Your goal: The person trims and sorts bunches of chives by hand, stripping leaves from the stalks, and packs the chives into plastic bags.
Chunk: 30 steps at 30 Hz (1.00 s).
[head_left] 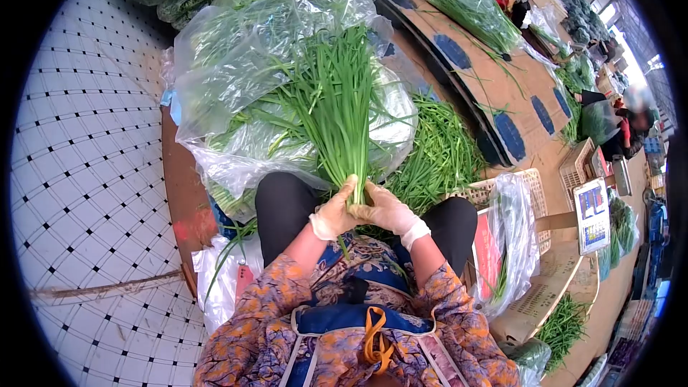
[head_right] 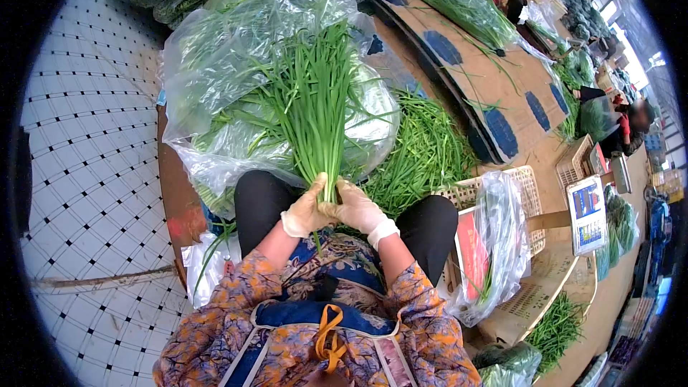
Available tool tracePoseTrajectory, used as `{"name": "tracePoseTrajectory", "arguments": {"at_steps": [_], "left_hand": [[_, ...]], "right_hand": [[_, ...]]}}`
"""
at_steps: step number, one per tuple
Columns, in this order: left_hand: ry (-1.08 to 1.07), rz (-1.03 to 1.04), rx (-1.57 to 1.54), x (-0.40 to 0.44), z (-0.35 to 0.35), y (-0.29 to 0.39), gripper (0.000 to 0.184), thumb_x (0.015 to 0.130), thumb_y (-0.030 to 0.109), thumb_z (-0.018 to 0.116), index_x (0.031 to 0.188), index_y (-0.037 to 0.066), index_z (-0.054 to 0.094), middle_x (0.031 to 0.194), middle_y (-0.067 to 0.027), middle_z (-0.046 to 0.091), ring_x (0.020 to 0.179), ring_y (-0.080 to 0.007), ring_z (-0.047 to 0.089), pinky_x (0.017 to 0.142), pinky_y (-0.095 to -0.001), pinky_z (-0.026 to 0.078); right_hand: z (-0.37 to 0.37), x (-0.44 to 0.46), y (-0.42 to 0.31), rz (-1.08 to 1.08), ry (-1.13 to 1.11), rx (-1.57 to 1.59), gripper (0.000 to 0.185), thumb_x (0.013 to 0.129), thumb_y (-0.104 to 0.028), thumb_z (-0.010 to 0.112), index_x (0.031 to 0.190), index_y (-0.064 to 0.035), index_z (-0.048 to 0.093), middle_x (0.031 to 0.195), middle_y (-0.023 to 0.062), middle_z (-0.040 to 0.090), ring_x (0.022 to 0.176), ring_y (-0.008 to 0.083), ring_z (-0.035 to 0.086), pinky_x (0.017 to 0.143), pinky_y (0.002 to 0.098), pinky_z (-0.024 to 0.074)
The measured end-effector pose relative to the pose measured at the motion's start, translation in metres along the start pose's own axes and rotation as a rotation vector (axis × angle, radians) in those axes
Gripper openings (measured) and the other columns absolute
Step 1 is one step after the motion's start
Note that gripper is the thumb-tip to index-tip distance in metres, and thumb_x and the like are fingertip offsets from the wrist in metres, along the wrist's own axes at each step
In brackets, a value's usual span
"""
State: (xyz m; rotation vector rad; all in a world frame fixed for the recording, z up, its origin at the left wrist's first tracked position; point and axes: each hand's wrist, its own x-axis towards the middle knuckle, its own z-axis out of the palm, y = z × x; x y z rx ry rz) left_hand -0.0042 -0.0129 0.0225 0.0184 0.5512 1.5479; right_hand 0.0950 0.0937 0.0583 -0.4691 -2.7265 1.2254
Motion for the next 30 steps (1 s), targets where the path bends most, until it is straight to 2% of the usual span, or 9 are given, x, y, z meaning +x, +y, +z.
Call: {"name": "tracePoseTrajectory", "arguments": {"at_steps": [3, 4, 6, 8, 14, 20, 24, 27, 30], "left_hand": [[-0.093, -0.010, -0.137, 0.012, -0.022, -0.011, 0.048, 0.089, 0.046, 0.047, 0.115, 0.006, 0.050, 0.103, -0.0081, 0.059, 0.095, -0.0203, 0.057, 0.080, -0.0357, 0.048], [-0.156, -0.016, -0.137, 0.013, -0.026, -0.014, 0.047, 0.090, 0.044, 0.046, 0.116, 0.005, 0.049, 0.104, -0.0089, 0.059, 0.094, -0.0204, 0.058, 0.078, -0.0349, 0.048], [-0.077, -0.002, -0.132, 0.005, -0.012, -0.013, 0.042, 0.092, 0.038, 0.046, 0.115, 0.004, 0.050, 0.104, -0.0090, 0.060, 0.091, -0.0191, 0.059, 0.075, -0.0324, 0.048], [-0.064, 0.098, -0.044, -0.002, -0.001, -0.012, 0.036, 0.092, 0.029, 0.046, 0.115, 0.002, 0.049, 0.100, -0.0072, 0.060, 0.090, -0.0186, 0.058, 0.074, -0.0314, 0.048], [0.020, 0.100, 0.054, 0.003, -0.033, -0.025, 0.033, 0.092, 0.023, 0.040, 0.121, 0.010, 0.046, 0.118, -0.0065, 0.053, 0.110, -0.0190, 0.050, 0.092, -0.0398, 0.039], [-0.194, 0.203, -0.190, -0.001, -0.036, -0.025, 0.043, 0.095, 0.036, 0.037, 0.126, 0.008, 0.041, 0.127, -0.0100, 0.046, 0.116, -0.0226, 0.045, 0.100, -0.0372, 0.035], [-0.069, 0.082, -0.099, 0.010, -0.038, -0.022, 0.039, 0.094, 0.033, 0.041, 0.117, 0.002, 0.046, 0.104, -0.0103, 0.056, 0.090, -0.0189, 0.053, 0.078, -0.0309, 0.044], [-0.028, 0.127, 0.004, -0.008, 0.001, -0.007, 0.032, 0.094, 0.028, 0.044, 0.111, 0.002, 0.051, 0.084, -0.0092, 0.065, 0.068, -0.0158, 0.060, 0.056, -0.0267, 0.050], [0.162, 0.221, -0.138, -0.006, -0.009, -0.014, 0.035, 0.095, 0.030, 0.040, 0.116, 0.003, 0.047, 0.107, -0.0183, 0.060, 0.084, -0.0236, 0.063, 0.064, -0.0293, 0.053]], "right_hand": [[-0.025, -0.013, -0.018, 0.146, -0.070, -0.014, 0.055, 0.083, -0.018, 0.063, 0.127, 0.0039, 0.038, 0.102, 0.0174, 0.058, 0.089, 0.0229, 0.059, 0.075, 0.0278, 0.0487], [-0.030, -0.017, -0.023, 0.262, 0.008, 0.311, 0.050, 0.082, -0.015, 0.062, 0.123, 0.0050, 0.042, 0.097, 0.0164, 0.060, 0.085, 0.0204, 0.061, 0.072, 0.0273, 0.0492], [-0.042, -0.019, -0.029, 0.301, 0.096, -0.054, 0.037, 0.082, -0.012, 0.061, 0.113, 0.0044, 0.048, 0.087, 0.0131, 0.063, 0.080, 0.0163, 0.062, 0.067, 0.0272, 0.0490], [-0.029, -0.012, -0.027, 0.320, 0.188, 0.384, 0.030, 0.081, -0.021, 0.063, 0.097, 0.0018, 0.052, 0.081, 0.0179, 0.062, 0.076, 0.0282, 0.063, 0.065, 0.0355, 0.0486], [0.003, 0.034, -0.012, 0.356, 0.104, -0.213, 0.031, 0.079, -0.031, 0.062, 0.091, -0.0033, 0.053, 0.075, 0.0178, 0.061, 0.075, 0.0330, 0.061, 0.068, 0.0408, 0.0459], [-0.002, -0.004, -0.045, -0.148, 0.340, -0.066, 0.012, 0.080, -0.014, 0.059, 0.090, -0.0086, 0.060, 0.077, 0.0116, 0.061, 0.072, 0.0282, 0.061, 0.063, 0.0347, 0.0495], [-0.001, -0.025, -0.056, -0.433, 0.265, 0.005, 0.010, 0.078, -0.006, 0.061, 0.087, -0.0047, 0.059, 0.075, 0.0098, 0.060, 0.066, 0.0226, 0.060, 0.059, 0.0312, 0.0496], [-0.017, -0.038, -0.055, -0.013, 0.313, 0.792, 0.008, 0.085, 0.001, 0.052, 0.091, -0.0041, 0.053, 0.079, 0.0077, 0.060, 0.066, 0.0104, 0.057, 0.055, 0.0252, 0.0496], [-0.033, -0.027, -0.026, 0.210, 0.602, 1.016, 0.026, 0.090, -0.022, 0.055, 0.102, 0.0002, 0.051, 0.075, 0.0063, 0.059, 0.056, 0.0085, 0.051, 0.050, 0.0211, 0.0447]]}}
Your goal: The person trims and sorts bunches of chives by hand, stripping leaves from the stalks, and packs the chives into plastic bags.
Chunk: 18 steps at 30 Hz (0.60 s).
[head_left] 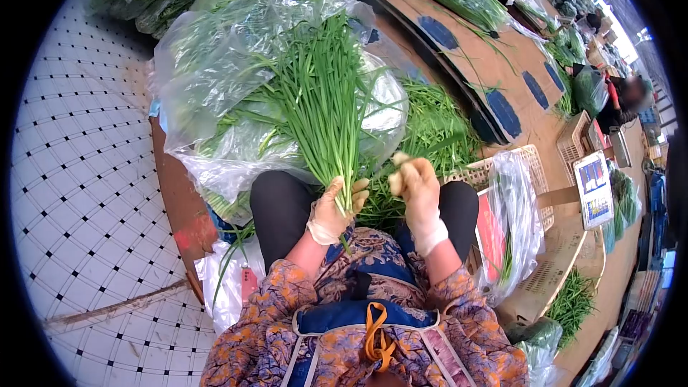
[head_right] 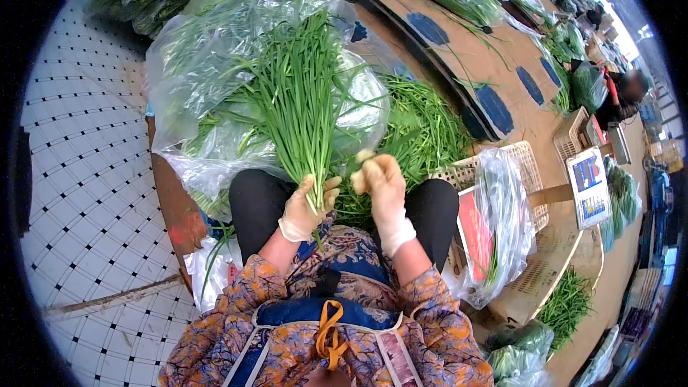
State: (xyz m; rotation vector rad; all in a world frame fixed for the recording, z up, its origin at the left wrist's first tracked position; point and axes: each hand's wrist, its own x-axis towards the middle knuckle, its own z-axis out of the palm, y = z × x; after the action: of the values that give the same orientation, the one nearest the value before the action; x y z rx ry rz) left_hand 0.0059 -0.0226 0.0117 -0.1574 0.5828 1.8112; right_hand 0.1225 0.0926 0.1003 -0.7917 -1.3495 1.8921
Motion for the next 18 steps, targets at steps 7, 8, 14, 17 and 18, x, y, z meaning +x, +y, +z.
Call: {"name": "tracePoseTrajectory", "arguments": {"at_steps": [7, 8, 14, 17, 18], "left_hand": [[-0.082, 0.015, 0.035, -0.007, 0.013, 0.004, 0.039, 0.094, 0.040, 0.038, 0.109, 0.008, 0.053, 0.090, -0.0066, 0.062, 0.080, -0.0172, 0.061, 0.070, -0.0289, 0.050], [-0.084, -0.002, 0.046, -0.008, 0.015, 0.006, 0.038, 0.093, 0.041, 0.040, 0.106, 0.009, 0.055, 0.086, -0.0042, 0.062, 0.076, -0.0153, 0.060, 0.069, -0.0282, 0.050], [0.038, 0.017, 0.159, 0.008, 0.005, 0.004, 0.027, 0.091, 0.029, 0.050, 0.104, 0.006, 0.055, 0.091, -0.0040, 0.061, 0.082, -0.0149, 0.058, 0.074, -0.0278, 0.049], [0.108, 0.023, 0.168, 0.016, -0.009, 0.000, 0.027, 0.091, 0.024, 0.049, 0.108, 0.003, 0.054, 0.099, -0.0058, 0.062, 0.081, -0.0145, 0.059, 0.071, -0.0265, 0.051], [0.109, 0.020, 0.170, 0.019, -0.019, 0.002, 0.027, 0.091, 0.024, 0.049, 0.108, 0.003, 0.054, 0.099, -0.0058, 0.062, 0.081, -0.0145, 0.059, 0.071, -0.0265, 0.051]], "right_hand": [[0.013, 0.029, 0.074, 0.350, -0.231, -0.479, 0.024, 0.088, -0.024, 0.058, 0.093, -0.0002, 0.054, 0.069, 0.0028, 0.057, 0.054, 0.0087, 0.050, 0.047, 0.0208, 0.0422], [0.017, 0.030, 0.078, 0.312, -0.212, -0.483, 0.024, 0.086, -0.023, 0.058, 0.092, 0.0002, 0.055, 0.071, 0.0068, 0.060, 0.059, 0.0140, 0.055, 0.053, 0.0276, 0.0444], [0.035, -0.010, 0.044, -0.199, -0.186, -0.817, 0.015, 0.081, -0.015, 0.060, 0.089, -0.0034, 0.056, 0.073, 0.0148, 0.060, 0.070, 0.0306, 0.061, 0.061, 0.0367, 0.0477], [0.025, -0.022, 0.041, -0.310, -0.404, -0.709, 0.009, 0.084, -0.012, 0.058, 0.089, -0.0051, 0.057, 0.073, 0.0109, 0.061, 0.066, 0.0247, 0.061, 0.058, 0.0340, 0.0486], [0.023, -0.023, 0.032, -0.308, -0.401, -0.707, 0.009, 0.084, -0.012, 0.058, 0.089, -0.0051, 0.057, 0.073, 0.0109, 0.061, 0.066, 0.0247, 0.061, 0.058, 0.0340, 0.0486]]}}
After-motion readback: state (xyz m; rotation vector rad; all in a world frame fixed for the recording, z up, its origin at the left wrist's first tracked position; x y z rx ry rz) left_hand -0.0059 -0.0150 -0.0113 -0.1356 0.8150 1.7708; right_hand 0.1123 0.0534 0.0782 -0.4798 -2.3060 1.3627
